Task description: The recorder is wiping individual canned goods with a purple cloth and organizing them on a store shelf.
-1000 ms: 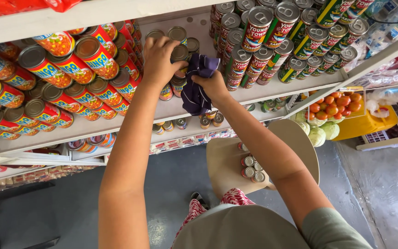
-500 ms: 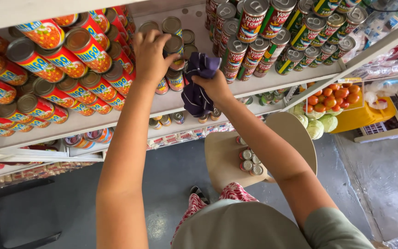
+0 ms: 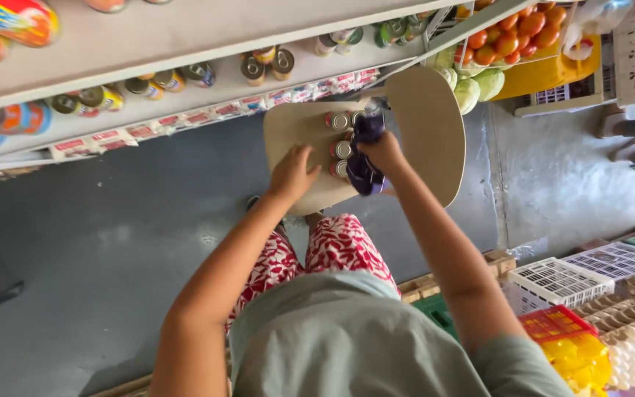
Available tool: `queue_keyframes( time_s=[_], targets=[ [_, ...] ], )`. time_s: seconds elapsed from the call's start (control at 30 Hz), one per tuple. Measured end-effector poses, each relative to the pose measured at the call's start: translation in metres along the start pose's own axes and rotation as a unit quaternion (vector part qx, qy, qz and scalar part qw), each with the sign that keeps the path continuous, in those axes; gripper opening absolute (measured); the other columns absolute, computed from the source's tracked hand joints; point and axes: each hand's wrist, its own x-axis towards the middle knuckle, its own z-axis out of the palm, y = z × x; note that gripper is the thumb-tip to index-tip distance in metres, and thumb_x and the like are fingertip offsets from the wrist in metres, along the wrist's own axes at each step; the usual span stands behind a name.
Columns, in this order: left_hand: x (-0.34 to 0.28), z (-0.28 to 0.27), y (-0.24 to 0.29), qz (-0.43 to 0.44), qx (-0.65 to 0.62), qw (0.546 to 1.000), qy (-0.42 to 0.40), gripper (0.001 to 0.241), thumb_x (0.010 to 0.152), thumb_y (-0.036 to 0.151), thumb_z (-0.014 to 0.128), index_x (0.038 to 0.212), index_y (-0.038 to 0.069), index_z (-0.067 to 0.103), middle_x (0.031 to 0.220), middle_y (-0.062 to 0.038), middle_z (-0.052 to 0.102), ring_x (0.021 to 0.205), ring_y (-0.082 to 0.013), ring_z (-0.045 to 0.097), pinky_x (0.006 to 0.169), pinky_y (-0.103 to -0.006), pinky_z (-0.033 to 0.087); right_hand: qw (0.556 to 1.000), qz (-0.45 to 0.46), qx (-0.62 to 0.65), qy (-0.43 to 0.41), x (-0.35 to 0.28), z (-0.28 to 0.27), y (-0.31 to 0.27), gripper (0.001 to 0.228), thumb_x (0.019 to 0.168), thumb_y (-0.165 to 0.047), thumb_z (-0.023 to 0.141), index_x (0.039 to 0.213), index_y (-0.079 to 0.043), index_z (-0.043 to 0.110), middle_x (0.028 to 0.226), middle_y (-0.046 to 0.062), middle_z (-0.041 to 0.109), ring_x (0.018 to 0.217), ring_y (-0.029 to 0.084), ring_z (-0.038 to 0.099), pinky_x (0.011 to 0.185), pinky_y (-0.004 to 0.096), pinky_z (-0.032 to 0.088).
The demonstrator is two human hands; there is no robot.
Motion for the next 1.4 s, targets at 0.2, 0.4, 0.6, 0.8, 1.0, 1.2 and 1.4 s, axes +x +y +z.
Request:
queue_keyframes(
  time_s=[0.2, 0.4, 0.6, 0.8, 1.0, 1.2, 1.4],
  targets=[
    [0.004, 0.168, -0.056, -0.143, 0.035, 0.974, -0.17, 0.053, 0.082, 0.017, 0.081, 0.126, 0.003, 0.054, 0.136, -0.026, 0.052, 0.111, -0.0467, 0.068, 0.09, -0.058, 0.06, 0.983, 0.18, 0.003, 0.028, -0.006, 0.088, 0.155, 0.052, 0.073, -0.026, 0.083, 0.118, -0.003, 0.072, 0.108, 0.022, 0.074, 0.113, 0.041, 0.068, 0.092, 0.055, 0.054],
    [0.013, 0.248, -0.065, -0.17, 0.011, 0.962, -0.215, 0.082, 0.089, 0.006, 0.071, 0.154, -0.006, 0.024, 0.15, -0.028, 0.039, 0.118, -0.0459, 0.061, 0.093, -0.0616, 0.059, 0.988, 0.144, -0.022, -0.055, -0.021, 0.104, 0.141, 0.07, 0.087, -0.03, 0.069, 0.152, -0.022, 0.044, 0.135, 0.018, 0.066, 0.129, 0.038, 0.06, 0.11, 0.053, 0.048],
    [0.019, 0.232, -0.059, -0.168, 0.014, 0.972, -0.161, 0.061, 0.087, 0.016, 0.077, 0.14, 0.013, 0.047, 0.147, -0.013, 0.049, 0.123, -0.0396, 0.059, 0.094, -0.0557, 0.06, 0.991, 0.111, -0.006, -0.077, -0.013, 0.1, 0.167, 0.073, 0.087, -0.026, 0.071, 0.153, -0.011, 0.044, 0.136, 0.024, 0.064, 0.13, 0.043, 0.058, 0.108, 0.058, 0.048],
    [-0.003, 0.107, 0.014, -0.219, -0.363, 0.905, 0.034, 0.055, 0.071, 0.022, 0.093, 0.092, 0.005, 0.045, 0.075, -0.017, 0.056, 0.06, -0.0312, 0.061, 0.041, -0.0353, 0.049, 0.946, 0.165, 0.259, 0.106, -0.047, 0.015, 0.044, 0.033, 0.073, -0.008, 0.086, 0.102, 0.003, 0.076, 0.09, 0.018, 0.07, 0.087, 0.029, 0.064, 0.08, 0.042, 0.049],
    [0.007, -0.035, 0.129, -0.192, -0.481, 0.852, 0.072, 0.056, 0.093, 0.049, 0.075, 0.131, 0.013, 0.054, 0.117, -0.017, 0.061, 0.107, -0.0269, 0.059, 0.091, -0.0433, 0.052, 0.897, 0.057, 0.417, 0.132, -0.128, -0.037, -0.159, 0.042, 0.076, -0.005, 0.088, 0.114, -0.001, 0.071, 0.105, 0.016, 0.07, 0.096, 0.027, 0.064, 0.094, 0.044, 0.051],
    [-0.018, -0.187, 0.234, -0.145, -0.693, 0.691, 0.144, 0.049, 0.101, 0.042, 0.056, 0.129, 0.002, 0.053, 0.119, -0.021, 0.059, 0.105, -0.0315, 0.059, 0.095, -0.0341, 0.045, 0.869, -0.483, 0.082, 0.063, -0.206, -0.061, -0.317, 0.051, 0.102, -0.05, 0.047, 0.138, -0.02, 0.068, 0.169, 0.016, 0.027, 0.151, 0.051, 0.024, 0.119, 0.061, 0.025],
    [-0.056, -0.253, 0.253, -0.228, -0.501, 0.789, 0.275, 0.102, 0.092, 0.072, 0.051, 0.161, 0.003, 0.024, 0.155, -0.032, 0.04, 0.139, -0.0426, 0.049, 0.117, -0.0473, 0.04, 0.939, -0.12, 0.32, 0.023, -0.19, -0.013, -0.333, 0.041, 0.096, -0.049, 0.071, 0.081, -0.011, 0.078, 0.059, 0.011, 0.069, 0.052, 0.024, 0.07, 0.048, 0.036, 0.055]
  ],
)
